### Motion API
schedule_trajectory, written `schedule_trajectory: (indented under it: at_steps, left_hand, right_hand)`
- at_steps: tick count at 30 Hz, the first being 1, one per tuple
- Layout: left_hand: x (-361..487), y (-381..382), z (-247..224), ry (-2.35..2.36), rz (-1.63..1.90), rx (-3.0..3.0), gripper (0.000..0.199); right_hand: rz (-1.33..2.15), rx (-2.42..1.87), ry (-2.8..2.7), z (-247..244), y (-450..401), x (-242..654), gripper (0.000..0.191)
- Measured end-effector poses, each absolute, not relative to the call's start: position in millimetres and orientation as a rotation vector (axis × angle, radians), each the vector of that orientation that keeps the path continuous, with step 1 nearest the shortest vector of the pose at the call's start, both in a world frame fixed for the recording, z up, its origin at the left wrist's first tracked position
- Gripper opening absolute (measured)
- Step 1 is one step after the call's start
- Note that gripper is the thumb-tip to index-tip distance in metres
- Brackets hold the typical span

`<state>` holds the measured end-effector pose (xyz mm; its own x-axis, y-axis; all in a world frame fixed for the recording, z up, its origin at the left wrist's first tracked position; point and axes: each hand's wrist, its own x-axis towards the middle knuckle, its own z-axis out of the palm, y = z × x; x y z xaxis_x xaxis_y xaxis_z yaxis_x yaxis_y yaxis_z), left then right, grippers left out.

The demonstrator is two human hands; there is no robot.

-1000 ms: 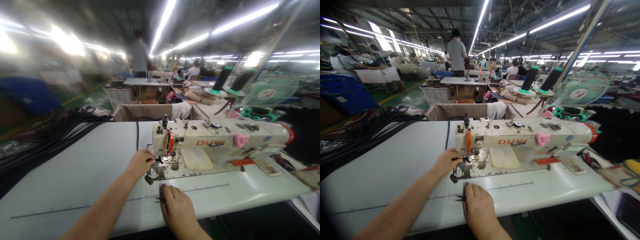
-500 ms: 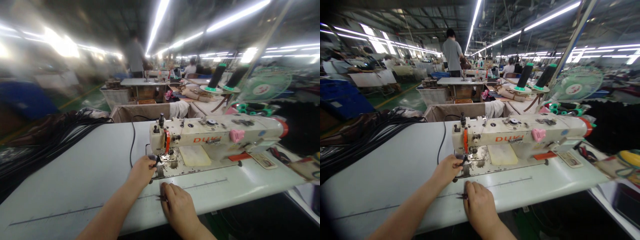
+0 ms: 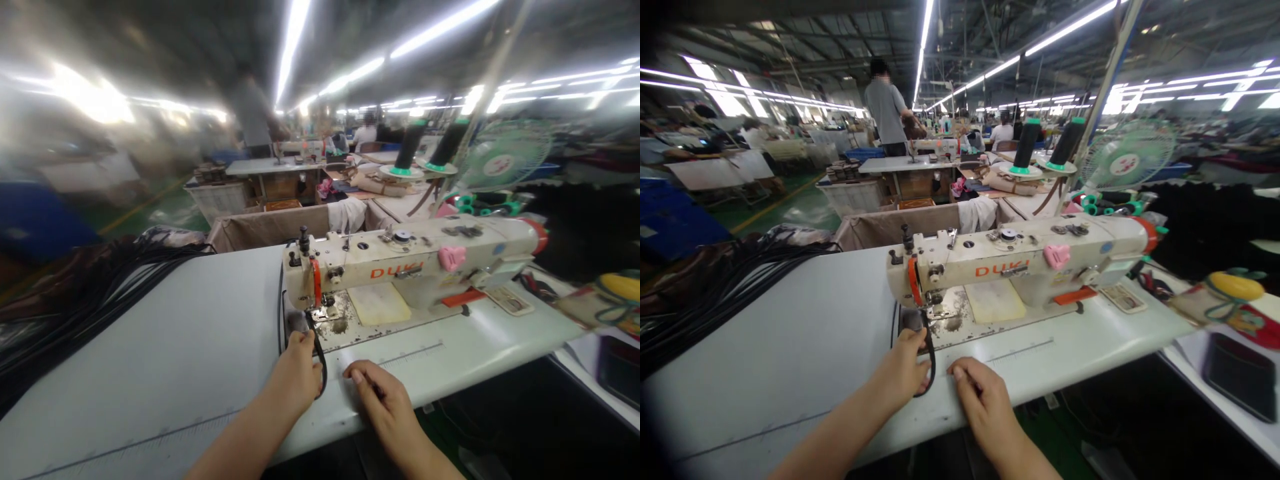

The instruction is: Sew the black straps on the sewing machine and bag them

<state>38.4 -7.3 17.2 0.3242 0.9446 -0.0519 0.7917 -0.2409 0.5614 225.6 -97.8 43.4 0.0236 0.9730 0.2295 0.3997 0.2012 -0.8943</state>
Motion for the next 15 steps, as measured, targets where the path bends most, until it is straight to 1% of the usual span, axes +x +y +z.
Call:
schedule_trajectory:
  at_steps: [4, 7, 9, 11, 13, 15]
  left_hand:
    - [41, -24, 46, 1.587, 0.193, 2.229, 0.060]
    - [38, -34, 51, 1.544, 0.121, 2.344, 0.060]
    - [29, -35, 40, 1.484, 0.177, 2.443, 0.054]
    - [19, -28, 18, 1.402, 0.203, 2.514, 0.052]
    - [12, -15, -7, 1.389, 0.230, 2.570, 0.053]
    - [7, -2, -27, 1.353, 0.362, 2.612, 0.050]
  right_hand:
    - [0.663, -1.494, -1.365, 31, -116, 263, 0.040]
    - [0.543, -1.674, -1.234, 24, -132, 296, 0.047]
    - [0.408, -1.823, -1.168, 24, -143, 322, 0.050]
    - [0.251, -1.972, -1.099, 28, -155, 351, 0.049]
    - [0.116, -2.115, -1.012, 35, -170, 383, 0.042]
    - [0.004, -2.269, -0.904, 44, -188, 414, 0.034]
